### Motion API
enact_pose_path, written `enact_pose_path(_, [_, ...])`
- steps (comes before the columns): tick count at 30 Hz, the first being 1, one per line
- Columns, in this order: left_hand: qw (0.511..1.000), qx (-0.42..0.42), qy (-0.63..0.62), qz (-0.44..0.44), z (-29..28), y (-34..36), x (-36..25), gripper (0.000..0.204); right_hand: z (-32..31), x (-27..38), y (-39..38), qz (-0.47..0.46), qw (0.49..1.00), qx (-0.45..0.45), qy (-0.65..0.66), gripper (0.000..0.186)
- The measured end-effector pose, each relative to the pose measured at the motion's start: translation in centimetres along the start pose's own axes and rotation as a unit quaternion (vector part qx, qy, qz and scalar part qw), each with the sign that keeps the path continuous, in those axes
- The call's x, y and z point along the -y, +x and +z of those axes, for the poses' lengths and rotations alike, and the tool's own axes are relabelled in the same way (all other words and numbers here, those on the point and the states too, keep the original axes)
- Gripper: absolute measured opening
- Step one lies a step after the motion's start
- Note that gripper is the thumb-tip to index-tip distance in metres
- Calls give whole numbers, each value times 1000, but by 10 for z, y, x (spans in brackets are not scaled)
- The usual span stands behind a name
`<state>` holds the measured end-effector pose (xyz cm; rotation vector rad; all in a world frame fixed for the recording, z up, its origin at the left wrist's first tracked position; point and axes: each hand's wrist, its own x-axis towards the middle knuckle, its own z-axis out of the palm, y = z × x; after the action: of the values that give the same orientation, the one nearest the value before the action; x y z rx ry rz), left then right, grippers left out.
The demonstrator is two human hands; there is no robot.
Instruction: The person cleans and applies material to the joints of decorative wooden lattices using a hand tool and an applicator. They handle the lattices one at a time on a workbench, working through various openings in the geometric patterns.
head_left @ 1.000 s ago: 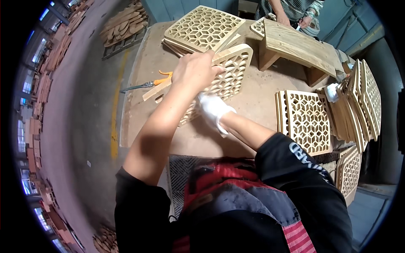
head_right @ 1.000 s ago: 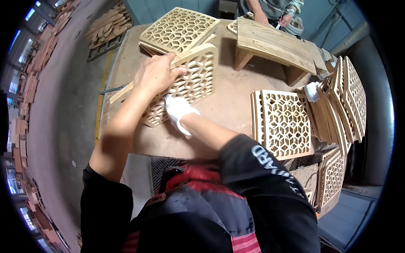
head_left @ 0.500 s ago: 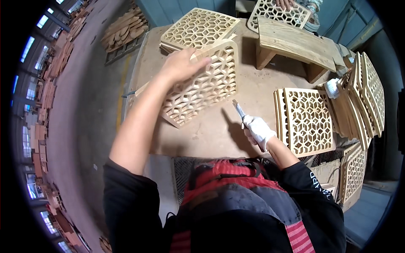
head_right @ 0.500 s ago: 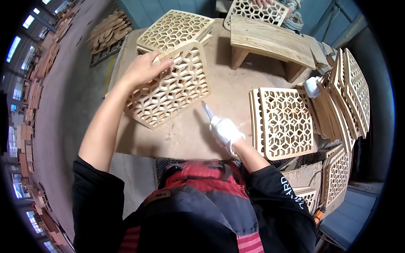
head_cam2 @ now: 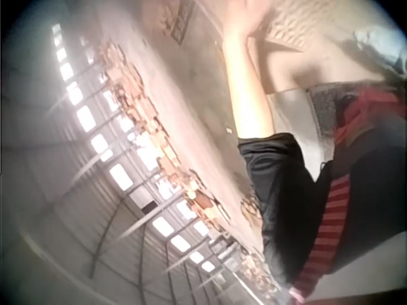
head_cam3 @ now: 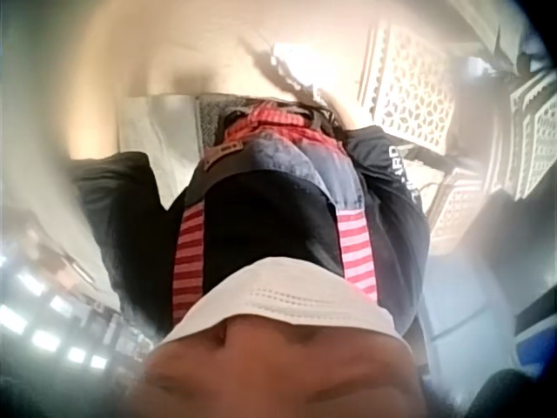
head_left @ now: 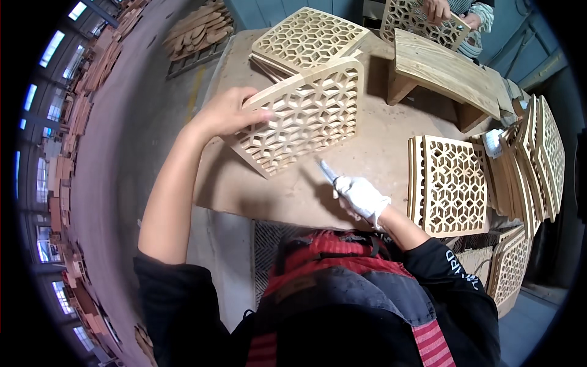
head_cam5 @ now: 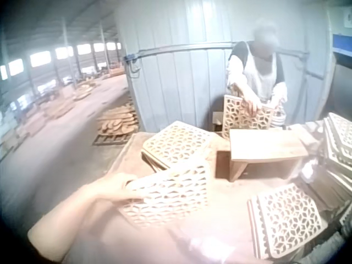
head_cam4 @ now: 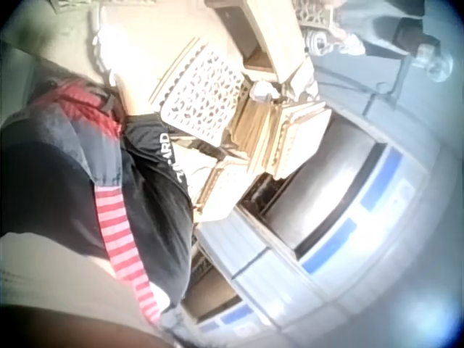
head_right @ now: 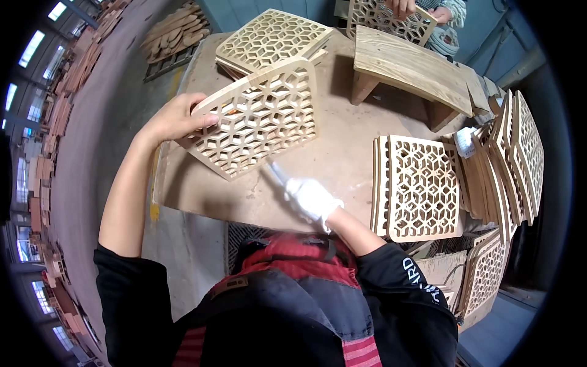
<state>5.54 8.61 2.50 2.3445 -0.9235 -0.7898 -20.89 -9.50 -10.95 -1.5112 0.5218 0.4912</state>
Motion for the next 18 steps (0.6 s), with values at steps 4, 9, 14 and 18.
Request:
enact_pose_path(4, [988, -112, 106, 13, 16, -17, 1, 34, 22, 21, 1, -27, 998, 45, -34, 39])
enact_pose_path(9, [971, -170, 156, 68, 24, -33, -14, 35, 30, 43, 0, -75, 995, 46, -38, 26])
enact_pose_path(14, [963, -187, 193, 7, 31, -32, -20, 38, 0, 38, 7, -133, 983, -97, -75, 30])
enact_pose_path(18, [977, -106, 173, -60, 24, -29, -34, 45, -44, 27, 3, -127, 967, -200, -94, 34])
